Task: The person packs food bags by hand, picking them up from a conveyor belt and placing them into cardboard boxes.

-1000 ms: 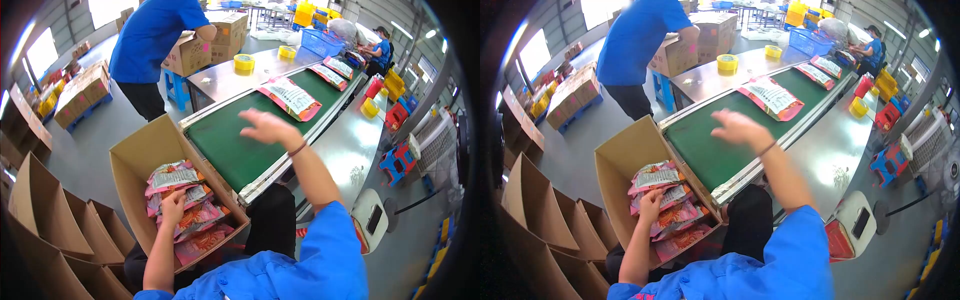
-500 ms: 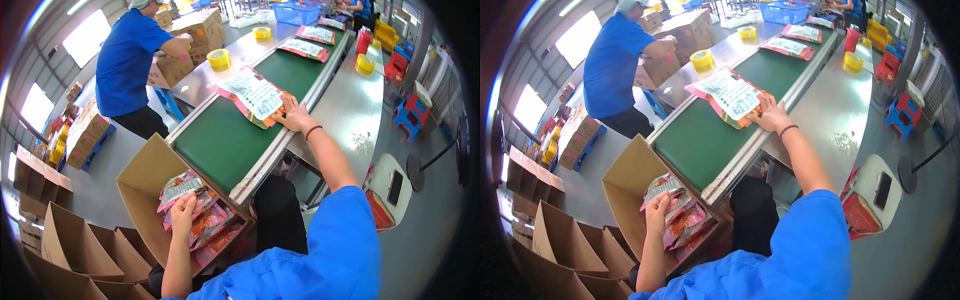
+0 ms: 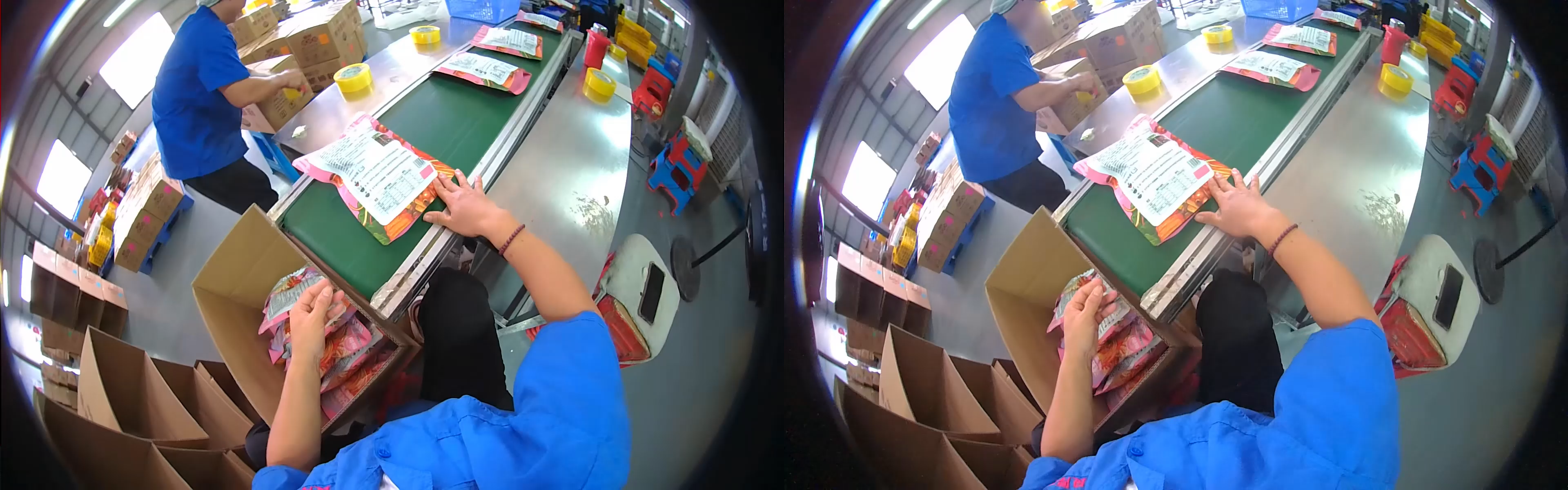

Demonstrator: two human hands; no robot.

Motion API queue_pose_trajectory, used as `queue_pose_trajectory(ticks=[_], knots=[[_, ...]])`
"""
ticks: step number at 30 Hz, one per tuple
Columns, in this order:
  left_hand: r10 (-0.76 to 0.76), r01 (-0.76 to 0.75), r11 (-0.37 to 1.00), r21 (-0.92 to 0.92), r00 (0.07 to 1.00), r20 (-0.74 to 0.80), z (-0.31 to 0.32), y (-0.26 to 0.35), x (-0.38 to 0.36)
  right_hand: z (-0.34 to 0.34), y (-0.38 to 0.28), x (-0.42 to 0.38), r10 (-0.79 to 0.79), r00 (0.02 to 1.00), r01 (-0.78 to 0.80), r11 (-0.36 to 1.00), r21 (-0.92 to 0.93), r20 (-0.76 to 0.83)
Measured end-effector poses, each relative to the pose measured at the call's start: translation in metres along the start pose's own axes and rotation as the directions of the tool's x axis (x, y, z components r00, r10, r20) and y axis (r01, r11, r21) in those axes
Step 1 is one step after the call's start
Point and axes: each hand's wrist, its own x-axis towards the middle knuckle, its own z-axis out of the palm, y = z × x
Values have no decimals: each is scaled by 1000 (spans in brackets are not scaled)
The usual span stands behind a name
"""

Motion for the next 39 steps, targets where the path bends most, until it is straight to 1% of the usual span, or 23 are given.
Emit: queue_pose_trajectory(ticks=[5, 7, 8, 9, 11, 12, 15, 17, 19, 21, 23, 24, 25, 26, 27, 28, 29, 31, 33, 35, 36, 37, 39], knots=[[-50, 49, 998, 49, 999, 18, -12, 27, 30, -6, -24, -14, -130, 991, 130, 991, -26, 3], [-33, 36, 997, 69, 998, -49, -18, 38, 44, -3, -33, -15, -151, 960, 201, 957, 207, -234], [-32, 36, 998, 60, 997, -67, -20, 42, 50, 0, -43, -15, -159, 915, 255, 940, 228, -370], [-52, 52, 999, -2, 995, -90, -20, 45, 55, 1, -54, -17, -173, 915, 266, 937, 225, -364], [-73, 66, 996, -68, 992, -107, -21, 45, 58, 0, -75, -22, -217, 806, 401, 885, 238, -550], [-91, 83, 994, -64, 986, -141, -20, 45, 60, 2, -80, -23, -257, 817, 422, 876, 233, -515], [-144, 132, 989, -73, 971, -192, -18, 43, 72, 4, -80, -23, -270, 867, 353, 926, 135, -418], [-288, 293, 956, -4, 936, -203, -22, 48, 69, 7, -66, -11, -271, 870, 347, 930, 121, -412], [-338, 338, 941, -38, 916, -216, -12, 58, 66, 5, -49, 7, -161, 902, 181, 983, 13, -401], [-366, 362, 910, -204, 931, 19, -24, 46, 74, 5, -26, 33, -126, 901, 95, 991, -95, -416], [-357, 375, 870, -320, 927, 115, -32, 41, 79, -2, -12, 57, -85, 894, 13, 986, -164, -439], [-292, 316, 881, -351, 949, 121, -35, 39, 78, 3, 0, 74, -84, 868, -24, 977, -210, -490], [-265, 280, 888, -365, 960, 91, -37, 44, 71, -2, 5, 89, -86, 865, -33, 973, -227, -495], [-315, 290, 897, -334, 949, -21, -41, 52, 64, -9, 5, 100, -75, 865, -47, 972, -229, -496], [-324, 278, 888, -365, 943, -69, -52, 55, 58, -8, 16, 115, -146, 837, 0, 964, -266, -527], [-199, 162, 939, -304, 975, -98, -61, 57, 55, -1, 32, 132, -167, 805, -32, 946, -323, -570], [-76, 50, 972, -229, 991, -110, -71, 62, 55, -10, 22, 135, 37, 885, -212, 919, -332, -464], [150, -181, 970, -163, 971, -187, -94, 89, 48, -6, 39, 162, 211, 883, -389, 829, -401, -419], [195, -220, 974, -55, 938, -286, -128, 111, 56, -28, 19, 157, 294, 877, -457, 757, -467, -381], [397, -329, 909, 258, 873, -285, -163, 119, 69, -38, 21, 157, 340, 856, -491, 773, -403, -391], [489, -289, 777, 560, 836, -248, -184, 116, 78, -40, 25, 157, 394, 827, -532, 780, -329, -401], [484, -285, 786, 549, 836, -260, -195, 107, 86, -35, 29, 155, 384, 831, -526, 778, -343, -402], [623, -134, 291, 947, 778, -81, -217, 85, 106, -28, 37, 152, 272, 903, -408, 789, -459, -334]])
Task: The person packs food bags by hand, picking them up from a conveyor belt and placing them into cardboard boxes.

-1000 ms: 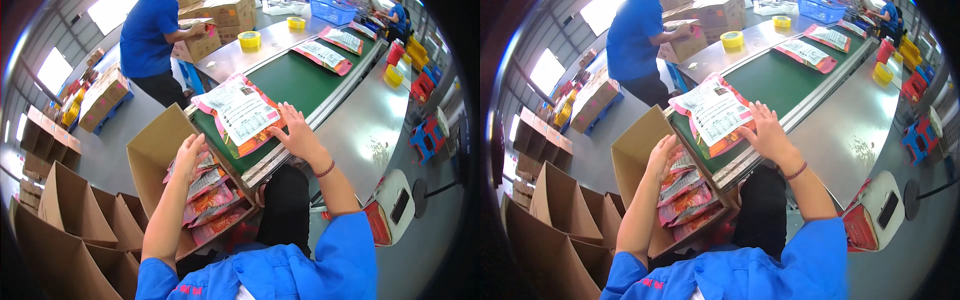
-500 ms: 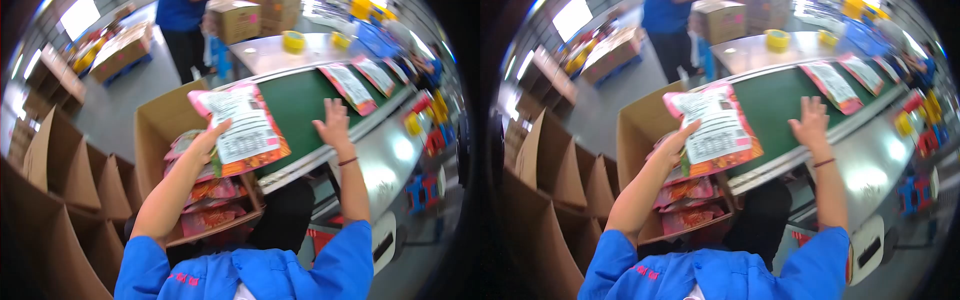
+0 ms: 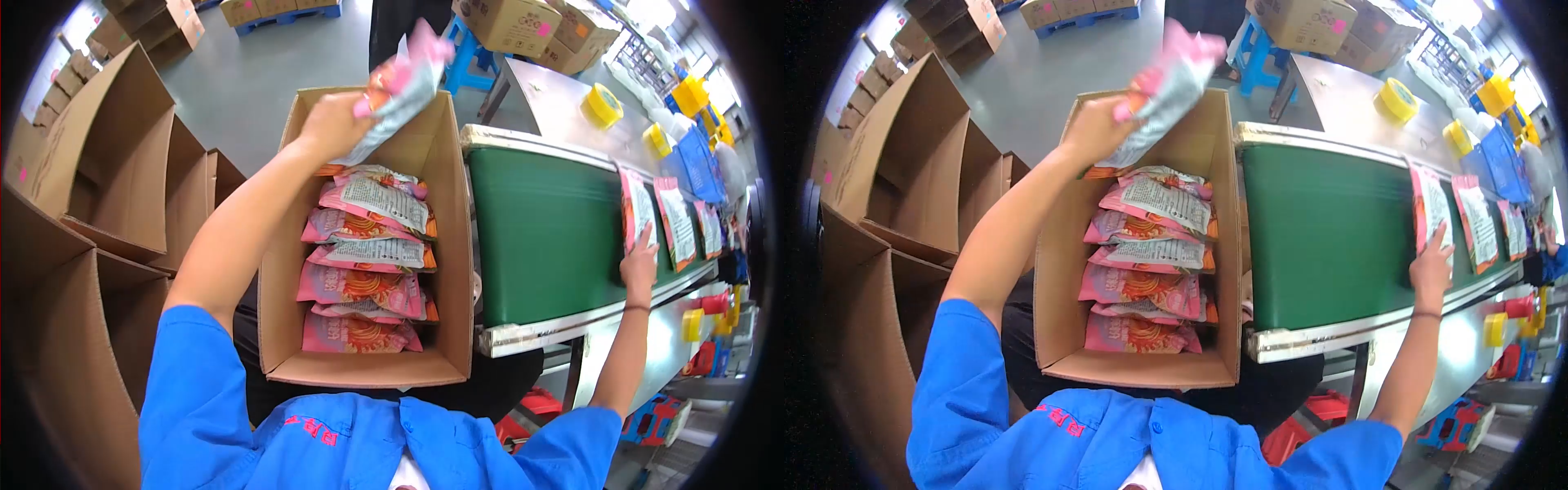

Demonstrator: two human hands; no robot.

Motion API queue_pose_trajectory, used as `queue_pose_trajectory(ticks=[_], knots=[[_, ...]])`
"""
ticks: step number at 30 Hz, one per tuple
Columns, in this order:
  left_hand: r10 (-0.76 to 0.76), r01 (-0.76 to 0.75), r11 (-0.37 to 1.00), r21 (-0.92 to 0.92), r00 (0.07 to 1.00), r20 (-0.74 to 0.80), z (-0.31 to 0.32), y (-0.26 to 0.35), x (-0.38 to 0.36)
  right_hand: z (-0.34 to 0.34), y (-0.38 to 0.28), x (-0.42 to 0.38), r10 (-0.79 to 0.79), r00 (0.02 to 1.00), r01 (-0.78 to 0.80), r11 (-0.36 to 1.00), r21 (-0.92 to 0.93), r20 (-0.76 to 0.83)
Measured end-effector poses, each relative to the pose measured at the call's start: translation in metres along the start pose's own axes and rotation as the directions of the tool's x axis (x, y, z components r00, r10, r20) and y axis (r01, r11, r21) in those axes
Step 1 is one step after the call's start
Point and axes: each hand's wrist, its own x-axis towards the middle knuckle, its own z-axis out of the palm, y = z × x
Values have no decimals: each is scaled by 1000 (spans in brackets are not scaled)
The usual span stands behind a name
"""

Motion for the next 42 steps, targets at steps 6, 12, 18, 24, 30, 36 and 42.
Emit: queue_pose_trajectory(ticks=[6, 12, 18, 24, 30, 36, 42], knots=[[-164, -45, 923, 382, 852, 497, 133, -118, -32, -70, 25, 4, -471, 858, 513, 801, 309, -204], [-289, 84, 942, 324, 690, 664, 190, -141, -78, -205, -95, -65, -573, 802, 436, 369, 821, -168], [-266, 53, 947, 318, 685, 678, 191, -140, -80, -209, -327, -81, -885, 169, 782, -147, 605, -433], [-313, 116, 942, 315, 647, 695, 192, -140, -86, 3, -510, -108, -947, 306, 948, 293, 120, -100], [-306, 46, 927, 372, 668, 678, 206, -146, -93, 89, -531, -131, -717, 565, 796, 604, 40, -408], [-270, 129, 960, 250, 672, 689, 194, -153, -91, -106, -462, -119, -952, 257, 841, 305, 448, 165], [-343, 365, 924, 114, 660, 668, 170, -156, -88, -219, -234, -92, -636, 570, 795, 266, 546, -520]])
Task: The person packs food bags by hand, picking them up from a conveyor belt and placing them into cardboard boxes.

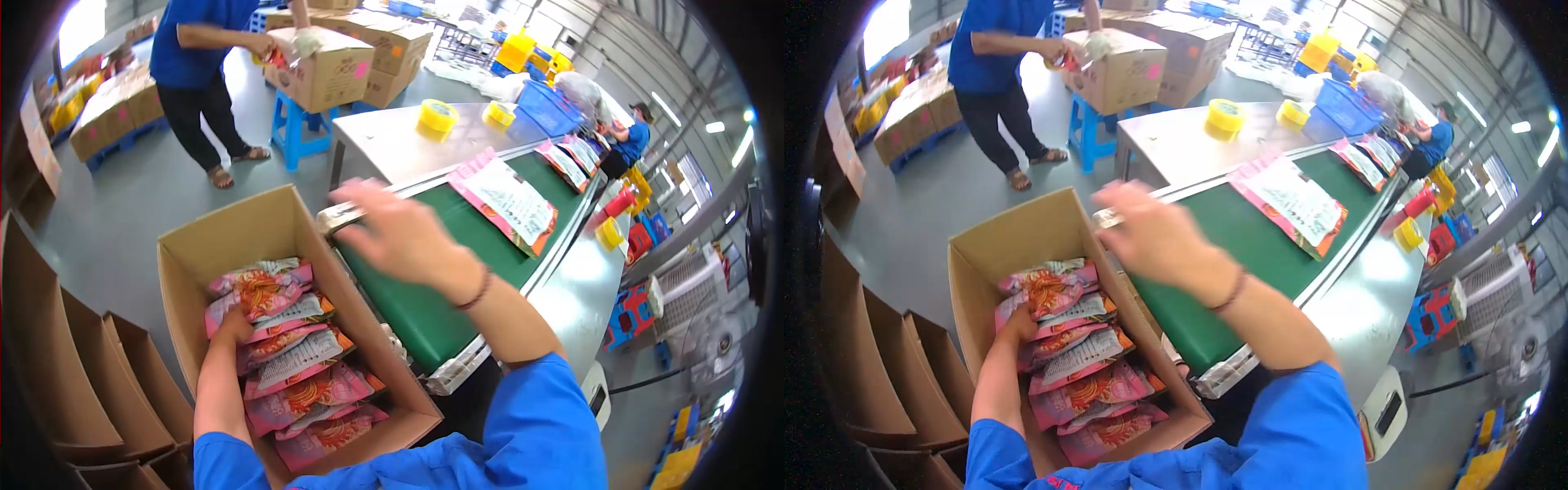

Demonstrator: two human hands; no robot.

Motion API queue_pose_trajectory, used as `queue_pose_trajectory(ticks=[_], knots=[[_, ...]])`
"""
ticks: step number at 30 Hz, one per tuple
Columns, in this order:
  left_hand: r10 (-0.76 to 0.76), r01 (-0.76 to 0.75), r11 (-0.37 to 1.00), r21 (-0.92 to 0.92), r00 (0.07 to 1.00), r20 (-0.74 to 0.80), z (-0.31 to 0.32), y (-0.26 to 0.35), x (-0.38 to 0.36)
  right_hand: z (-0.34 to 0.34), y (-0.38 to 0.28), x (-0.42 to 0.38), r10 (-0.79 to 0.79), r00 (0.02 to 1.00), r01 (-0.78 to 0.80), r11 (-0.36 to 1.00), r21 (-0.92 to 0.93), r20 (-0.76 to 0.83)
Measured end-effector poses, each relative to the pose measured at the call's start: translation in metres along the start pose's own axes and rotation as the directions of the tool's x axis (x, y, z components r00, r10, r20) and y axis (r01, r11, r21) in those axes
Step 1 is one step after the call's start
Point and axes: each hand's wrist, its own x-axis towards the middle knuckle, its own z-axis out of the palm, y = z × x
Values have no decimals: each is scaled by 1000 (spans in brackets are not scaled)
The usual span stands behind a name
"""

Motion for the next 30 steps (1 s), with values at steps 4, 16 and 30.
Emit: queue_pose_trajectory(ticks=[4, 16, 30], knots=[[-36, -169, 902, -398, 888, -459, -10, 47, -35, -74, 147, -89, 244, 872, -395, 862, -317, -424], [84, -414, 279, -866, 909, -407, -1, 263, -191, -50, 243, -204, 800, 573, -806, 589, 56, -176], [185, -170, 225, -959, 974, -129, 2, 291, -207, -15, 141, -212, 527, 842, -538, 837, -102, -115]])
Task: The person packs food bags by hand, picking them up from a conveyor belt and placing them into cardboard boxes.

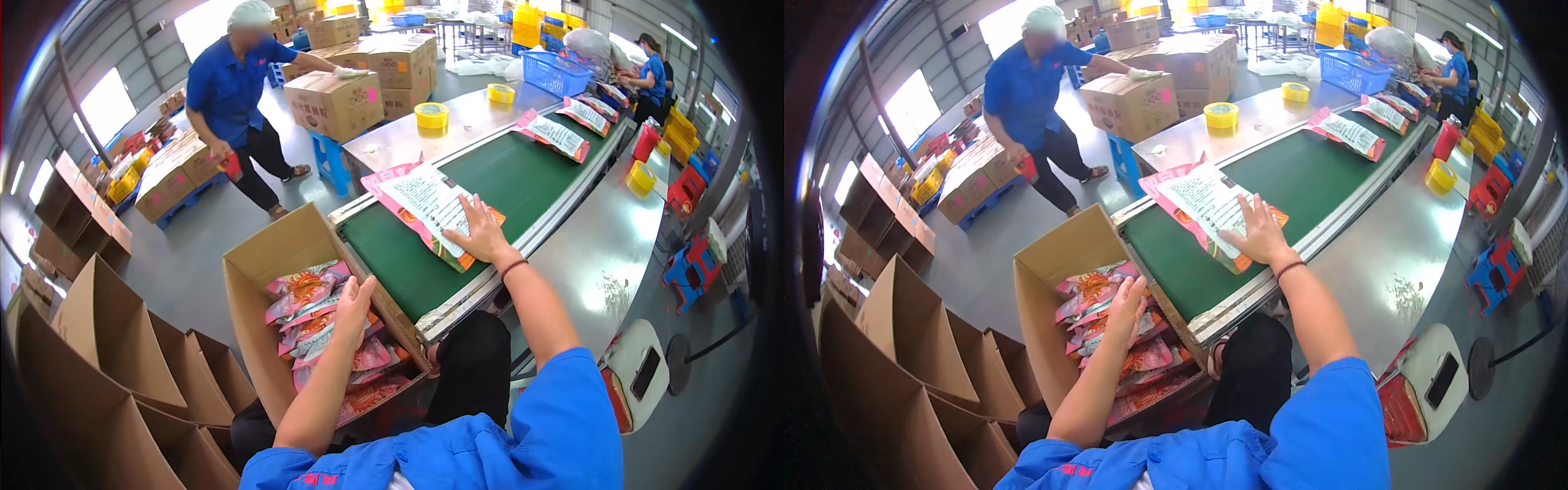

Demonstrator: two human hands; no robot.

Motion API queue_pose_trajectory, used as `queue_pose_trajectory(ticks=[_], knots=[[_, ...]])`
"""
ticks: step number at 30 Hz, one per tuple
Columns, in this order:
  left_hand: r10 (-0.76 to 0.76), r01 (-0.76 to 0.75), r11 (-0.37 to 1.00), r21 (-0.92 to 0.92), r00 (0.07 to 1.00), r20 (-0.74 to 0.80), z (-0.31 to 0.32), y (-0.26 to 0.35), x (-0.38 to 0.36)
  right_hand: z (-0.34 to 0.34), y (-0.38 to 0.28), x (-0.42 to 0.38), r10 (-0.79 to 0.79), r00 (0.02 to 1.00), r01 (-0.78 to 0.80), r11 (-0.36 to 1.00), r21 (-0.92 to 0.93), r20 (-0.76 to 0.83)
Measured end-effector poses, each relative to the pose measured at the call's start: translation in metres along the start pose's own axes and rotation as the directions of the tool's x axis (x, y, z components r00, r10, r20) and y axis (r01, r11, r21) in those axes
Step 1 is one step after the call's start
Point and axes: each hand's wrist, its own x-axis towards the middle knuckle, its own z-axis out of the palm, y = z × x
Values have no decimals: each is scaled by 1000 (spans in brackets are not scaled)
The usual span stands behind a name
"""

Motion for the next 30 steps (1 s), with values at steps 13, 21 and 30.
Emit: queue_pose_trajectory(ticks=[13, 21, 30], knots=[[-172, 180, 955, -234, 984, 54, -14, 8, -9, -19, -41, -87, -222, 953, 186, 966, 182, 205], [-135, 189, 895, -405, 978, 158, -20, 7, 14, -17, -71, -118, -309, 920, 320, 947, -7, 242], [-130, 128, 844, -521, 991, 33, -57, 1, 7, -24, -73, -115, -268, 962, 238, 924, 297, 61]])
